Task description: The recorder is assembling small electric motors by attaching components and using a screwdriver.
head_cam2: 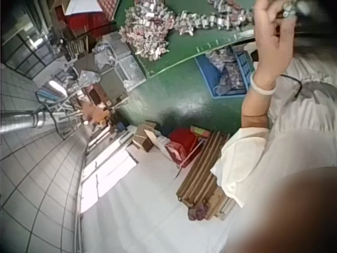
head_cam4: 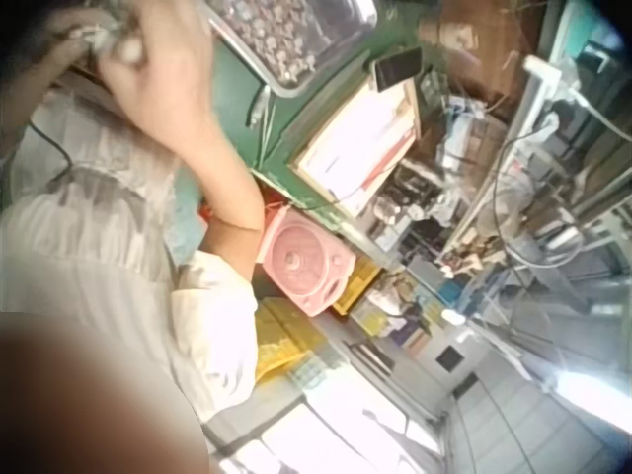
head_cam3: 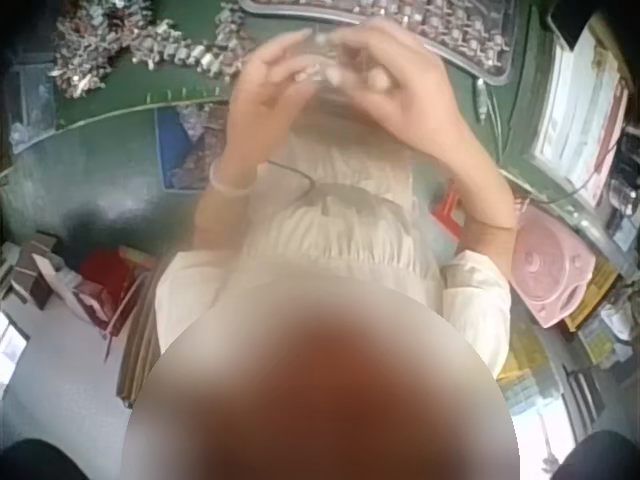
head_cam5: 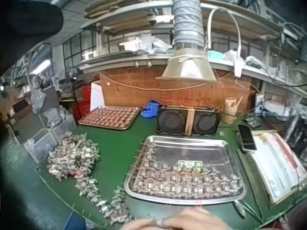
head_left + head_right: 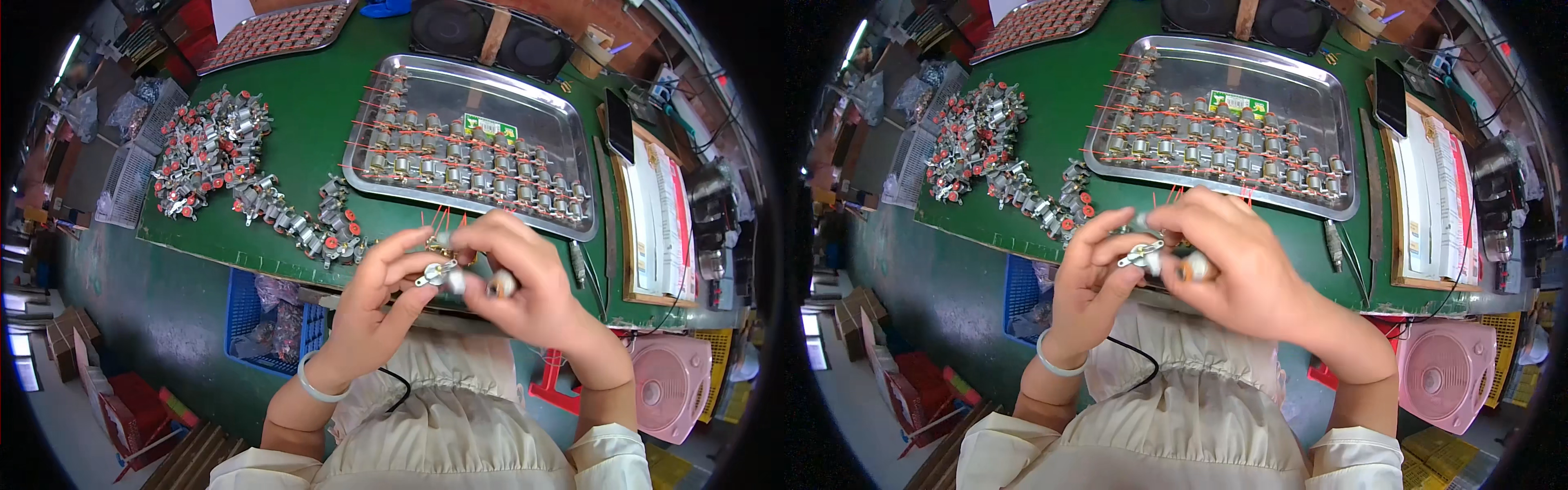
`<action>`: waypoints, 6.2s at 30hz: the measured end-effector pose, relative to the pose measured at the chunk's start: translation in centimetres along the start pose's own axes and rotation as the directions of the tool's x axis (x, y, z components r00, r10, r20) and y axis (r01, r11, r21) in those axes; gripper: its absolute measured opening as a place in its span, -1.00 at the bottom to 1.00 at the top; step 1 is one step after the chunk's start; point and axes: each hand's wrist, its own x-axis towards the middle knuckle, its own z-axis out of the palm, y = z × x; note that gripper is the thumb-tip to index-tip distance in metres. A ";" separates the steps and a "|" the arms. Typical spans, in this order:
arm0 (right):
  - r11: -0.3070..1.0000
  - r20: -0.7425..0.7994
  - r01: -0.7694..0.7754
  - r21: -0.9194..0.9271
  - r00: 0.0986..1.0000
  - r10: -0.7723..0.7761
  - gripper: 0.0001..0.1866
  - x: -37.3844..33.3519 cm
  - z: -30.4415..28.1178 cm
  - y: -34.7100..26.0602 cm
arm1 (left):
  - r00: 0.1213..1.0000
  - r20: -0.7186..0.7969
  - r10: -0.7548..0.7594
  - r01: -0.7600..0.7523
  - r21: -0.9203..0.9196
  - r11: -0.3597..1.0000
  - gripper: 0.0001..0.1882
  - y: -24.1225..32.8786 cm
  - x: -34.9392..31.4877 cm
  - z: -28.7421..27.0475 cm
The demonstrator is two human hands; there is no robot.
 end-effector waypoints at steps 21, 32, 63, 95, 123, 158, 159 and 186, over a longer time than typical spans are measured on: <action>0.994 -0.121 -0.104 0.045 0.987 0.109 -0.78 -1.7 0.6 1.8 | 0.812 0.018 0.583 -0.430 0.693 0.578 -0.70 -2.5 2.6 1.8; 0.831 -0.119 0.262 -0.491 0.924 -0.362 -0.64 -2.5 -0.7 3.2 | 0.969 -0.040 0.244 -0.199 0.461 0.865 -0.72 -2.1 2.5 3.0; 0.999 -0.072 0.037 -0.003 0.997 -0.037 -0.73 -5.0 -3.7 1.3 | 0.977 0.090 0.192 -0.211 0.360 0.909 -0.73 -2.4 0.5 4.4; 0.648 -0.043 -0.446 0.617 0.803 0.594 -0.53 -6.1 -4.5 2.9 | 0.980 0.003 -0.197 0.193 -0.227 0.955 -0.81 -2.6 3.3 6.1; 0.477 -0.025 -0.358 0.803 0.779 0.627 -0.60 -7.2 -2.6 3.7 | 0.963 -0.040 -0.267 0.252 -0.216 0.943 -0.83 -2.4 4.0 7.0; 0.839 -0.361 -0.228 0.494 0.824 0.437 -0.70 -9.3 1.6 1.9 | 0.930 -0.314 -0.191 -0.010 -0.542 0.840 -0.67 -2.7 3.9 6.9; 0.481 -0.080 -0.322 0.816 0.760 0.645 -0.71 -9.4 1.3 1.6 | 0.930 -0.313 -0.190 -0.011 -0.542 0.840 -0.67 -2.7 3.9 6.9; 0.165 0.113 -0.275 0.947 0.768 0.631 -0.58 -8.4 1.4 1.9 | 0.917 -0.397 0.032 -0.192 -0.372 0.908 -0.65 -2.8 3.4 7.5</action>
